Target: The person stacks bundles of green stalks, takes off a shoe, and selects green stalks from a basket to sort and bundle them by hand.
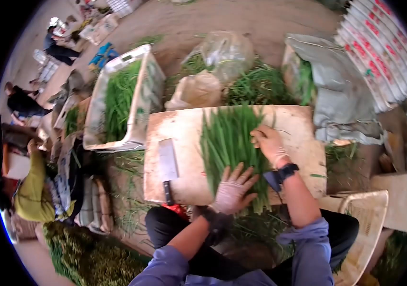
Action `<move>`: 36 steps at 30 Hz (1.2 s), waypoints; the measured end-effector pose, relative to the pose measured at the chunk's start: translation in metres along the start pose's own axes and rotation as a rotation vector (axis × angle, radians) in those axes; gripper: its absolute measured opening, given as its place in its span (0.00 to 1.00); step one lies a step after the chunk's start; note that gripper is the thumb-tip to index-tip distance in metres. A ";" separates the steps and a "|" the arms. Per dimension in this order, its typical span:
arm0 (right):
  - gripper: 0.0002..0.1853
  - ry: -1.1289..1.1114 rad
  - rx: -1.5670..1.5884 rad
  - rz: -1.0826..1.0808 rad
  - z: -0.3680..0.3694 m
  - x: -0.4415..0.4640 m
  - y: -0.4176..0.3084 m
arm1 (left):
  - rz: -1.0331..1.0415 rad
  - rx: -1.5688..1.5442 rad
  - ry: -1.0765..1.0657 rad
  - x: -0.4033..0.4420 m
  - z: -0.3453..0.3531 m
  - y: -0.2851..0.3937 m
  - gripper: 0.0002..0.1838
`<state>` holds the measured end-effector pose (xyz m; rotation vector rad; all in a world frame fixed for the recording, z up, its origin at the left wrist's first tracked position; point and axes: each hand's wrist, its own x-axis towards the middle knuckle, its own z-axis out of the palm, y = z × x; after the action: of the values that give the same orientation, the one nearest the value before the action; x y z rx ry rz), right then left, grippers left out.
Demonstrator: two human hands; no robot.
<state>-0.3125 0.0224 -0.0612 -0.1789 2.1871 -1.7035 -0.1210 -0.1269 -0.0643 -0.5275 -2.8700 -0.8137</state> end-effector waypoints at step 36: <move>0.06 -0.171 -0.055 0.086 -0.030 -0.006 -0.013 | -0.050 -0.027 -0.023 0.002 -0.003 0.004 0.35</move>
<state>-0.3191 0.0479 -0.0410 -0.2329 2.0870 -1.5240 -0.1212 -0.1247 -0.0589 -0.4722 -2.9080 -0.8601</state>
